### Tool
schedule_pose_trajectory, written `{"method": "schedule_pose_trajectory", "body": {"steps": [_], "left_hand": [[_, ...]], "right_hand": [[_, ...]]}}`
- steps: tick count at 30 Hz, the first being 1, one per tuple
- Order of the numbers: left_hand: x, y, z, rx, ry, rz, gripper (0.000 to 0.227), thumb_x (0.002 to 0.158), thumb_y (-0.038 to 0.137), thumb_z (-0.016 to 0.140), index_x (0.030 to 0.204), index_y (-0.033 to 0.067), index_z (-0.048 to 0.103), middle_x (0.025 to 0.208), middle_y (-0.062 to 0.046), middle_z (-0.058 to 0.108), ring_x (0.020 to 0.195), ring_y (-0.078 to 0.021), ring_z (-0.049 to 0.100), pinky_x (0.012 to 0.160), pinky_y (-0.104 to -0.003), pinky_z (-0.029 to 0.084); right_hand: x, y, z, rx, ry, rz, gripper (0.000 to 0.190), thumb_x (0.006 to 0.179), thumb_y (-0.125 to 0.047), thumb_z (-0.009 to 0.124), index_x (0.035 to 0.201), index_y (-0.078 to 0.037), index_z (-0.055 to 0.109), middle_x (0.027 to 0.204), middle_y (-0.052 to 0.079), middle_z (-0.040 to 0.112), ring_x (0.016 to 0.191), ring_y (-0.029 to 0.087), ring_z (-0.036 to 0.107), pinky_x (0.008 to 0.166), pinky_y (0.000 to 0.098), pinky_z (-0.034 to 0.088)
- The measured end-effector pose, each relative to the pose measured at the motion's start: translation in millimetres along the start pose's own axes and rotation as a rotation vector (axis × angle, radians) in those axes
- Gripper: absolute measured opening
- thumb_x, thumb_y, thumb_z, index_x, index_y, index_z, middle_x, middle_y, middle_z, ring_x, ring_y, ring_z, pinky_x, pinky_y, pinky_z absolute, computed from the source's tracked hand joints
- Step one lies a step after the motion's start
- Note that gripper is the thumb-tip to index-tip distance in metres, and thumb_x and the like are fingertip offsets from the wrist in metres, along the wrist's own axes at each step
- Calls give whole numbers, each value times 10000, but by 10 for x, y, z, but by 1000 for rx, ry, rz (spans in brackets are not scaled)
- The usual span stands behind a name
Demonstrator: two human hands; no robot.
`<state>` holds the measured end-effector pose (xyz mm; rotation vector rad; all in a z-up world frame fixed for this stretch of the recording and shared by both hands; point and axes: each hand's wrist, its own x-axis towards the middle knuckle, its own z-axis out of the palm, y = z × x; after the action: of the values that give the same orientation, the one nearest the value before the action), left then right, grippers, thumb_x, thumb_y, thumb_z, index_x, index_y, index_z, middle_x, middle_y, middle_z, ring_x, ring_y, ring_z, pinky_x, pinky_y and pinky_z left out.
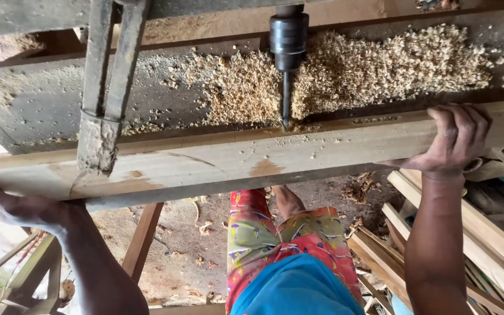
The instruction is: The person is drilling a series of holes into a wooden plank using a stationary power drill.
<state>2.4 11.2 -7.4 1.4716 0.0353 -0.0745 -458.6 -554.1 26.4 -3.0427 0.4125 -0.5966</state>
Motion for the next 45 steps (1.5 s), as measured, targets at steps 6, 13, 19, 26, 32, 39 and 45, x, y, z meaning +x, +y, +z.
{"method": "schedule_pose_trajectory", "body": {"steps": [6,13,19,26,32,39,45], "left_hand": [[64,-68,-58,387,195,132,554,1129,364,551,1484,-50,455,1539,-297,494,1426,-419,620,1237,-484,557],[41,-22,70,386,190,85,616,1155,393,498,1563,-41,341,1631,-239,299,1536,-366,364,1320,-460,309],[-34,335,825,477,237,72,607,1001,487,556,1305,-33,628,1247,-236,647,1115,-313,648,1004,-445,593],[-81,200,548,209,101,61,650,1182,389,579,1585,-68,351,1648,-247,281,1568,-404,294,1346,-555,251],[-11,56,-76,1180,-400,690,885,1154,113,751,1627,235,13,1728,-60,75,1666,-322,172,1445,-519,111],[-48,77,254,418,229,34,754,1134,540,473,1675,47,287,1753,-92,84,1662,-255,17,1419,-469,7],[-90,34,213,454,183,70,816,1128,598,384,1687,39,182,1767,-87,10,1688,-251,-34,1463,-458,-28]], "right_hand": [[104,-23,-68,-32,4,-4,1087,843,-872,272,965,104,733,1011,242,640,924,372,649,854,498,563],[-63,66,45,-51,11,1,1111,821,-896,254,971,89,744,1021,236,663,947,356,647,874,485,562],[-73,95,65,-46,27,-9,1103,829,-894,254,967,86,744,1022,237,672,945,355,650,870,480,560],[-31,85,73,-34,26,9,1125,833,-889,201,965,93,733,1020,248,670,940,364,647,871,490,558],[-82,127,105,-29,10,21,1118,831,-894,172,951,74,718,1023,228,658,939,344,640,867,481,551],[174,34,44,-26,11,18,1109,851,-872,208,954,102,728,1013,241,652,908,367,641,836,493,558],[196,44,47,-28,1,18,1101,879,-839,173,972,102,736,1014,253,661,909,383,653,832,511,563]]}}
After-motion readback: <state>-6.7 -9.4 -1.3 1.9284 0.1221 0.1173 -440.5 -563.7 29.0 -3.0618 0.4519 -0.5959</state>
